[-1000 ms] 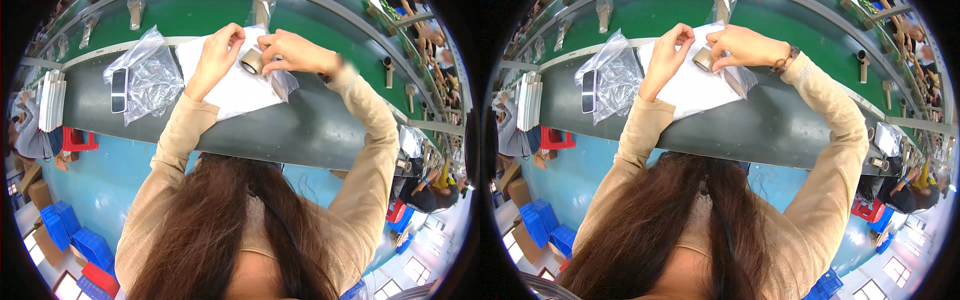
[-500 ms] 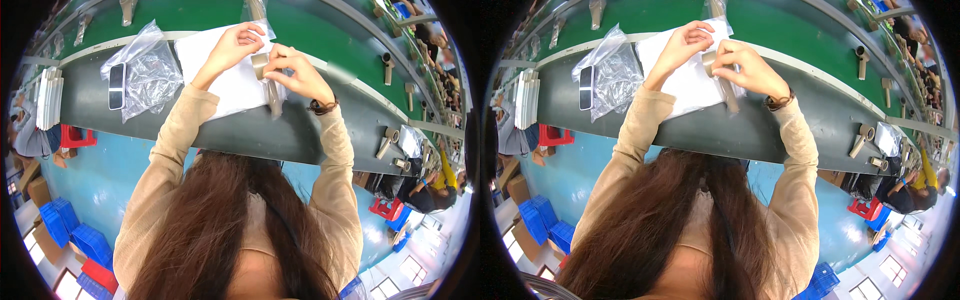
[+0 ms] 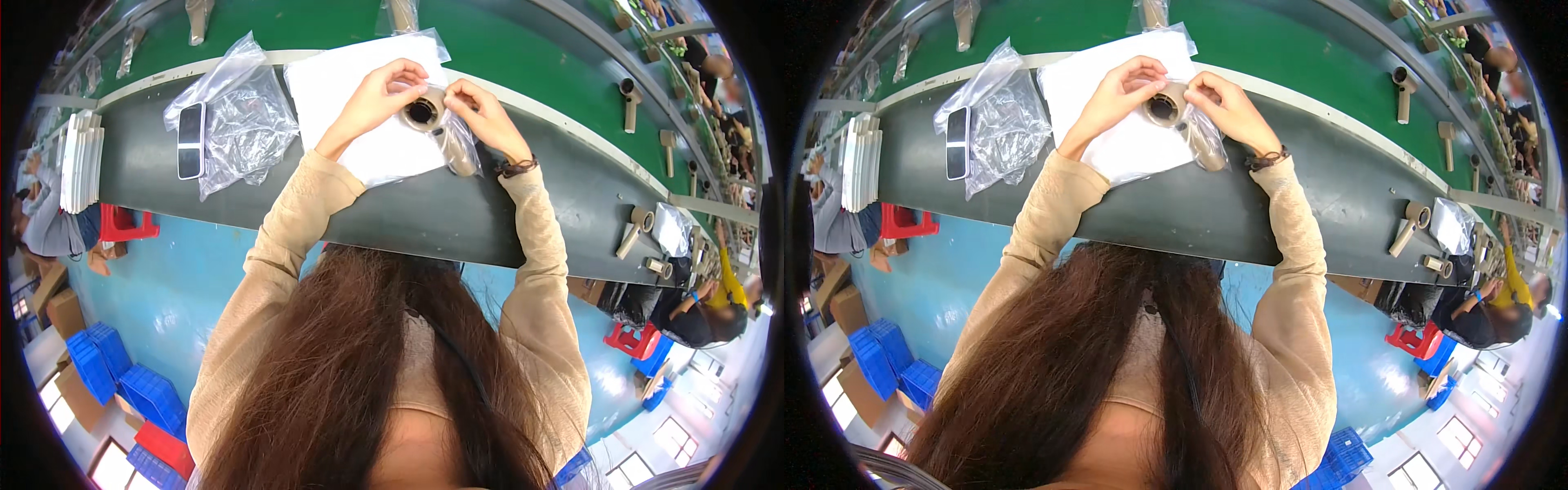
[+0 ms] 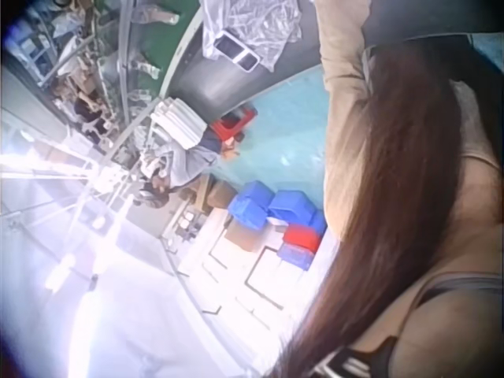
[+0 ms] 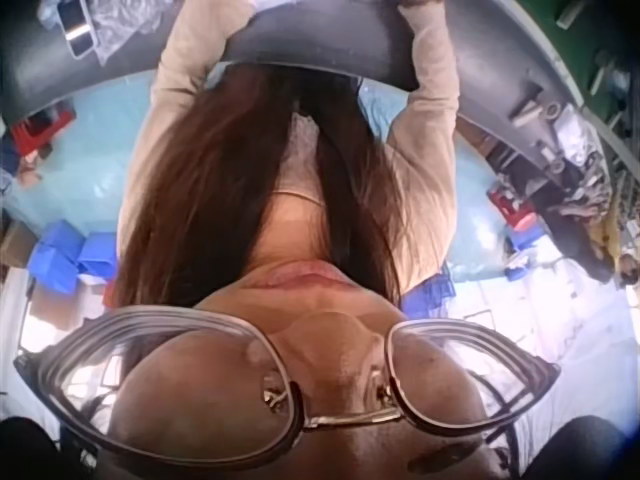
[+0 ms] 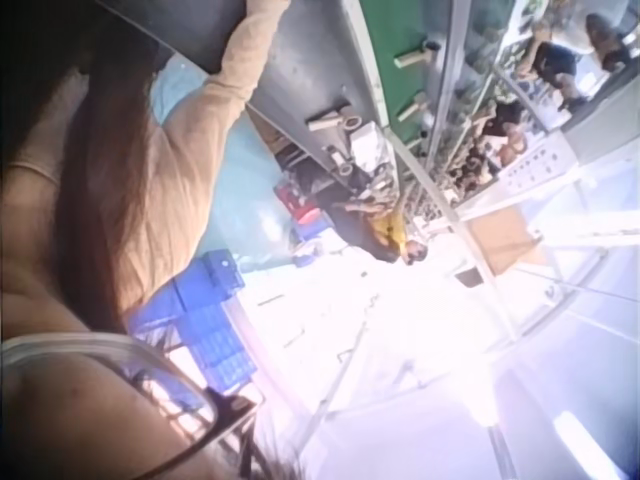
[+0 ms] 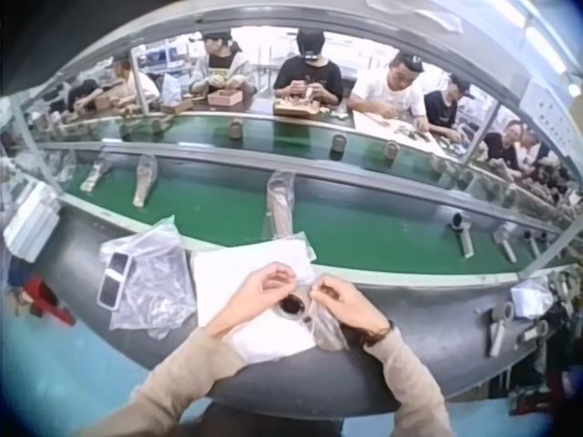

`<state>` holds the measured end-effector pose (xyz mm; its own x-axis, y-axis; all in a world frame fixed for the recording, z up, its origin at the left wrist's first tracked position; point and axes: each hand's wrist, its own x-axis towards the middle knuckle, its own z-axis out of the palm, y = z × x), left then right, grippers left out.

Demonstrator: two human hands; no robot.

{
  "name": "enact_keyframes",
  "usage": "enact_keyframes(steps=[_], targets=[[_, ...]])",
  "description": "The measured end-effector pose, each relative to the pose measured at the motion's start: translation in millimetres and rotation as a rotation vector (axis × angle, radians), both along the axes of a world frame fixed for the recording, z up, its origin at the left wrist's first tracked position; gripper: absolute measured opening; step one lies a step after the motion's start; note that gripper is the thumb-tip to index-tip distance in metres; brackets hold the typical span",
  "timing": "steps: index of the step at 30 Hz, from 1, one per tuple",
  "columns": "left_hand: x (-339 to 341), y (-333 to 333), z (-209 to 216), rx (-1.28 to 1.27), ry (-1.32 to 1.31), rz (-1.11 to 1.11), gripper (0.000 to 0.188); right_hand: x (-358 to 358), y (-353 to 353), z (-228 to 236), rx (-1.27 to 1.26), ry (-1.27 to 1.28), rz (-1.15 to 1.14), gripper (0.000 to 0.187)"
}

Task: Putting small handheld fans into individual plastic bags on an assembly line.

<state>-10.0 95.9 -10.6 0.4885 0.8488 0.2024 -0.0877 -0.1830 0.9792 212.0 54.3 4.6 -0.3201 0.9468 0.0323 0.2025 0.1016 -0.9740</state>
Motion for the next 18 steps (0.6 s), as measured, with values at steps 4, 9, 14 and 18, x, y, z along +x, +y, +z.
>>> enact_keyframes(steps=[4, 9, 14, 18], targets=[[-1, -5, 11, -0.024, -0.003, -0.119, 0.031, 20, -6, 24, 0.203, -0.474, 0.191, 0.017], [7, -6, 4, -0.062, 0.000, -0.169, 0.032, 21, -9, 45, 0.412, -0.653, 0.346, 0.017], [24, -15, 16, -0.125, 0.069, -0.121, 0.030, 9, -10, 55, 0.199, -0.266, 0.419, 0.011], [32, -14, 27, -0.121, 0.058, -0.036, 0.029, 6, -8, 31, 0.196, 0.123, 0.178, 0.010]])
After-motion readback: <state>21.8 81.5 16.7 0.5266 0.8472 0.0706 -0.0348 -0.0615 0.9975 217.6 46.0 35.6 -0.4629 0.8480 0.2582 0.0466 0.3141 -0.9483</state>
